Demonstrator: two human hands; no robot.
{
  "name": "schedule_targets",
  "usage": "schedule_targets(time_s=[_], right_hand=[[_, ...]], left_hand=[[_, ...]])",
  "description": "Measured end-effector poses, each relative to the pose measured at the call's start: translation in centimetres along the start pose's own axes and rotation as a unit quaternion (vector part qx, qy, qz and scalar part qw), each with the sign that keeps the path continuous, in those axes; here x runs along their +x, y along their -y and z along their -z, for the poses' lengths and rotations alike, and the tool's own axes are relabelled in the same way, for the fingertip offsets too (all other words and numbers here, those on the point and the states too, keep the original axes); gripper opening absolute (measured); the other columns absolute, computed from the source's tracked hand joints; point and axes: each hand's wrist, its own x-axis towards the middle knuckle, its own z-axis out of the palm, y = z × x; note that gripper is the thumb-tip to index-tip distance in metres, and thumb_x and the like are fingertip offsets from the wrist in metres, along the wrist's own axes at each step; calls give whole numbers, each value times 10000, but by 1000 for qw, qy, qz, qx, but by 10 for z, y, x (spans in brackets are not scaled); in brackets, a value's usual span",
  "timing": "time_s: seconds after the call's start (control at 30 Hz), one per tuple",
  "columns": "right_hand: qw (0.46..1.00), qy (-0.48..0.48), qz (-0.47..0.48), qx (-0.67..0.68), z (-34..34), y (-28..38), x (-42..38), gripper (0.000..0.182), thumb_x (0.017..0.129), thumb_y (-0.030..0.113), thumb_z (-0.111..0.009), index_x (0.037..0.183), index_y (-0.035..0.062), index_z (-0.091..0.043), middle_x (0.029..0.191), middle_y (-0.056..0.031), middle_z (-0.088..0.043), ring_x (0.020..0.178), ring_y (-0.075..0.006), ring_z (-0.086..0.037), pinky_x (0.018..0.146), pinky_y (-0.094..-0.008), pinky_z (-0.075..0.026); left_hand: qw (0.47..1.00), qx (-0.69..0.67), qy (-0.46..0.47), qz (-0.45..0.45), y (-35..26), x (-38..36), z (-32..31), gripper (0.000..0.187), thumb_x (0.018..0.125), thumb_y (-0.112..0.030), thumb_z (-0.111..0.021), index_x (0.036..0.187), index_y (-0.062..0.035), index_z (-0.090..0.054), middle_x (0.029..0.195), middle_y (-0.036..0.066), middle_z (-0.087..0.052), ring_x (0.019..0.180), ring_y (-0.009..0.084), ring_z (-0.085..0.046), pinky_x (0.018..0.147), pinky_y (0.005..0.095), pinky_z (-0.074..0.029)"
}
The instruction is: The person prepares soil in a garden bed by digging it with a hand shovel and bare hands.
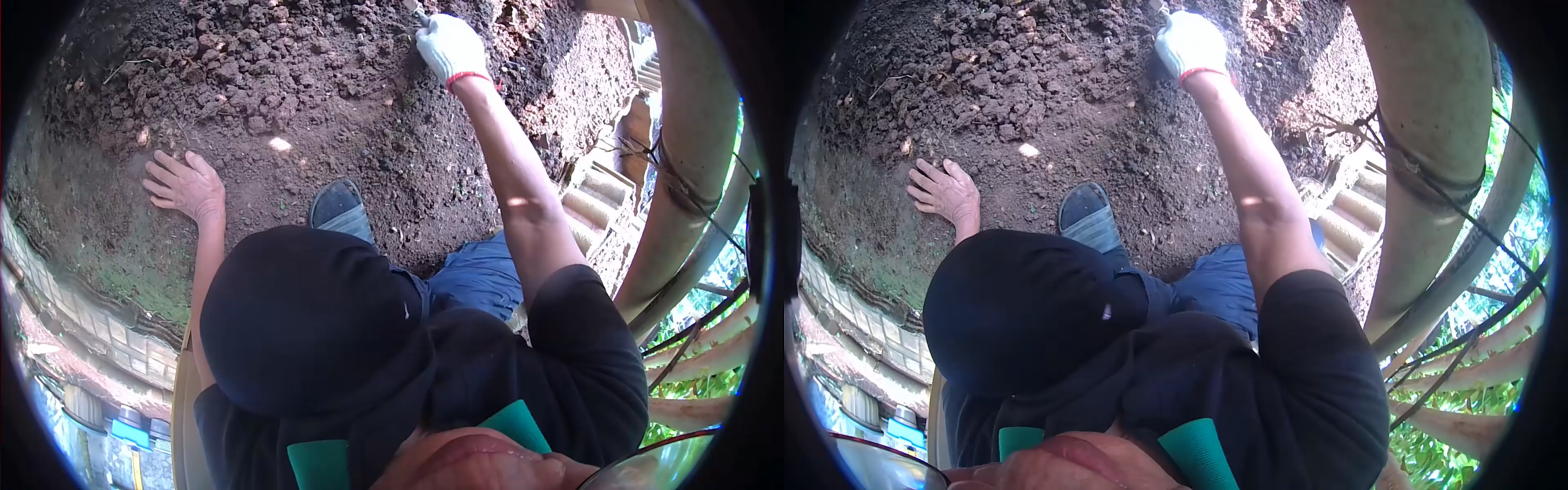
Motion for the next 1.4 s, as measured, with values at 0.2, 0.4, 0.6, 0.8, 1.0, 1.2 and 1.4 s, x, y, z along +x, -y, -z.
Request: schedule_targets(time_s=[0.2, 0.4, 0.6, 0.8, 1.0, 1.2, 1.4], right_hand=[[991, -28, 132, -19, 26, 42, -88, 166, 970, 185, -574, 1028, 77, -687, 782, -149, -705, 648, -282, -690, 616, -407, -569], [908, -214, -61, 356, 45, 70, -63, 259, 969, 243, -566, 1062, 16, -648, 821, -119, -692, 667, -194, -644, 646, -369, -546], [659, 400, -218, 598, -28, 81, -132, 208, 963, 261, -651, 1060, 78, -629, 751, 19, -653, 501, -74, -579, 363, -234, -396], [797, 75, -169, 575, 83, 94, -114, 209, 967, 235, -647, 1038, 39, -626, 721, -19, -655, 475, -45, -543, 367, -244, -430], [665, 288, -227, 651, -19, 101, -109, 248, 1009, 306, -627, 924, 75, -604, 731, -41, -662, 446, -92, -563, 367, -230, -460], [832, 250, -162, 468, 87, 84, -128, 295, 890, 198, -697, 1032, -60, -679, 760, -116, -699, 605, -143, -688, 512, -294, -577], [915, -173, -56, 360, -12, 73, -19, 246, 927, 223, -582, 908, 0, -684, 716, -112, -639, 590, -200, -598, 580, -341, -533]], left_hand=[[1000, -2, 9, 0, 1, 0, 1, 700, 1036, -472, -424, 1577, -38, -332, 1617, 245, -308, 1467, 548, -256, 1144, 693, -223], [1000, -9, 22, 6, -3, -1, 3, 711, 1036, -471, -416, 1586, -34, -309, 1625, 256, -275, 1476, 548, -229, 1151, 699, -205], [1000, -11, 5, -11, -1, 5, 2, 718, 1025, -468, -445, 1568, -10, -335, 1603, 278, -293, 1454, 571, -245, 1125, 720, -227], [1000, -14, 10, -17, 2, 0, 3, 721, 1024, -467, -449, 1564, -3, -336, 1598, 283, -295, 1447, 578, -250, 1115, 729, -236], [1000, -18, 7, -16, 1, 1, 2, 717, 1023, -463, -451, 1565, -8, -336, 1602, 284, -284, 1451, 580, -240, 1118, 730, -232], [999, -27, 20, -8, 1, 1, 4, 720, 1028, -469, -438, 1572, -11, -324, 1607, 280, -280, 1463, 571, -225, 1136, 720, -209], [1000, -21, 20, -6, -2, -2, 9, 714, 1036, -463, -423, 1580, -16, -307, 1613, 272, -274, 1474, 557, -220, 1143, 710, -203]])
